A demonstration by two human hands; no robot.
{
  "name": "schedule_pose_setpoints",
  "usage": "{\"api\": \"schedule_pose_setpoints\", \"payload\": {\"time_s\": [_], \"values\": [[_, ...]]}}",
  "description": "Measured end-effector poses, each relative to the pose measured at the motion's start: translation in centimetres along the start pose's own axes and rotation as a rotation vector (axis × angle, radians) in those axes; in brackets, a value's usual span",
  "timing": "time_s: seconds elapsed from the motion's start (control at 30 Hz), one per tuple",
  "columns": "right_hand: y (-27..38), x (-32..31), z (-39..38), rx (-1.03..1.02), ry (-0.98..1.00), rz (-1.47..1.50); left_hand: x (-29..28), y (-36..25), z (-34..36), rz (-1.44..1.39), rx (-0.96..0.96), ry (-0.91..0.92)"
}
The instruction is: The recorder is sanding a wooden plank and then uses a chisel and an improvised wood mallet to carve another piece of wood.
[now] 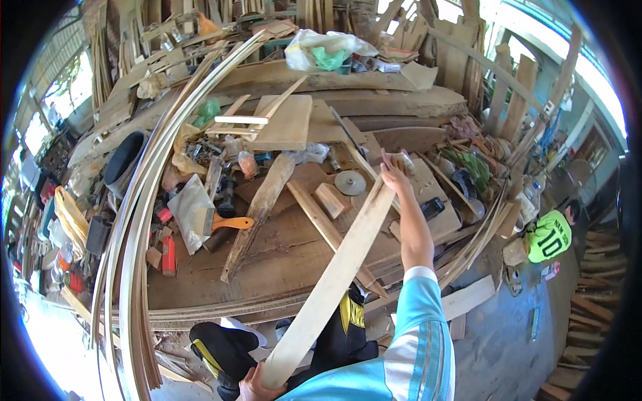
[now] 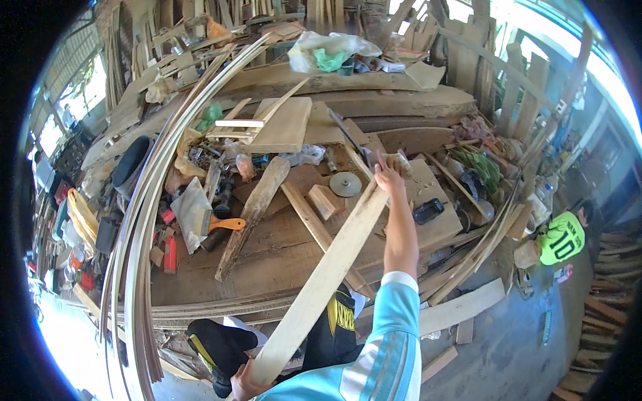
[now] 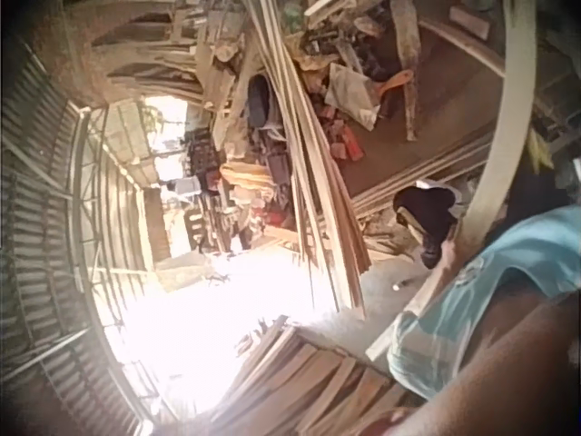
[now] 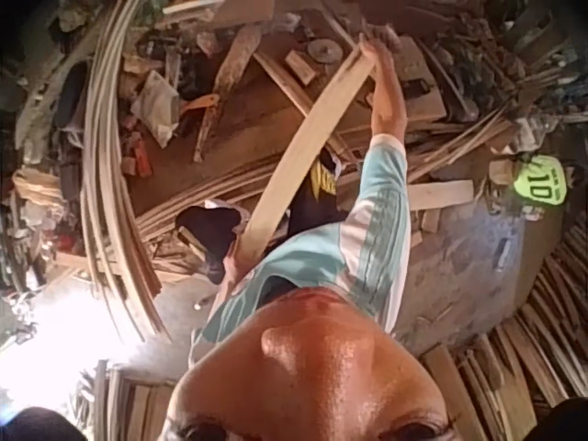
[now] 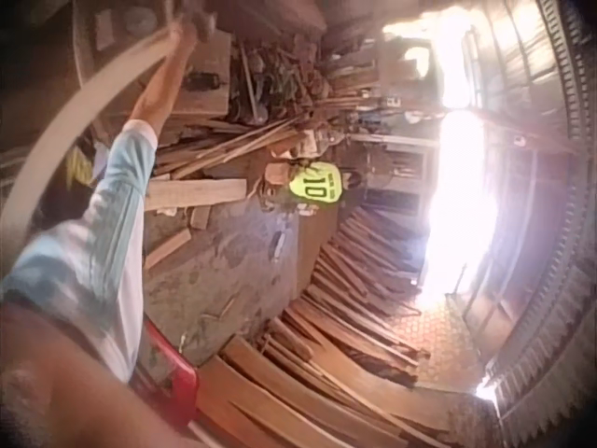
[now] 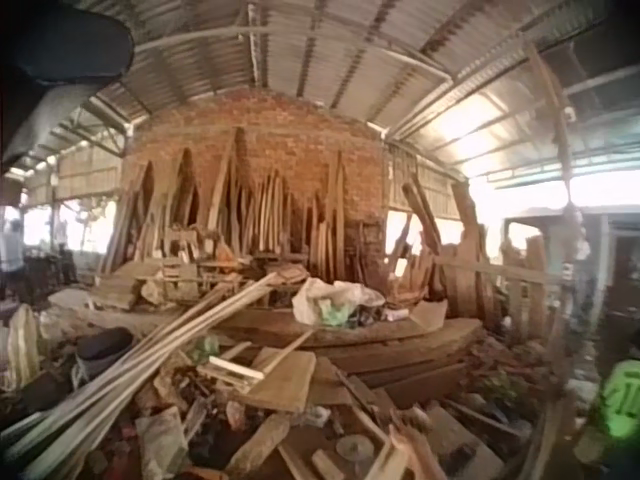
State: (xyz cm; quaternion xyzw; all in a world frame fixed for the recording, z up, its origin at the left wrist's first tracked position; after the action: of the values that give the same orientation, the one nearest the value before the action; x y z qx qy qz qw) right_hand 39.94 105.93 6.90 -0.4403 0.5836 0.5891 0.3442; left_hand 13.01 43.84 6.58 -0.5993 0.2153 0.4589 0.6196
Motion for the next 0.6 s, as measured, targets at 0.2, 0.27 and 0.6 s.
{"api": "schedule_pose_setpoints", "payload": {"time_s": [0.2,0.27,0.6], "values": [[2.7,2.8,-8.5,-0.31,0.058,-0.166,1.6,0.9,-0.2,0.049,-0.123,0.224],[5.2,3.7,-14.2,-0.4,0.076,-0.131,1.6,0.9,0.0,0.046,-0.133,0.234],[15.4,6.8,-40.8,-0.89,0.417,0.126,1.4,0.7,-0.2,0.069,-0.085,0.18]]}}
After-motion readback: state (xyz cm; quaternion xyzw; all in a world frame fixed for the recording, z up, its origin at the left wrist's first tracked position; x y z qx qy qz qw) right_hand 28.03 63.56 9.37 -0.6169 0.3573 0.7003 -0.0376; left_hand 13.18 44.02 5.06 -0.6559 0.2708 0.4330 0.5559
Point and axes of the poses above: each hand's wrist, its own z-axis towards the middle knuckle, its own x-axis out of the palm, y = z × x, the point moved 9 cm from there along z, towards the middle knuckle, and after that the axes turned 7 degrees about z, right-handed, at the moved point
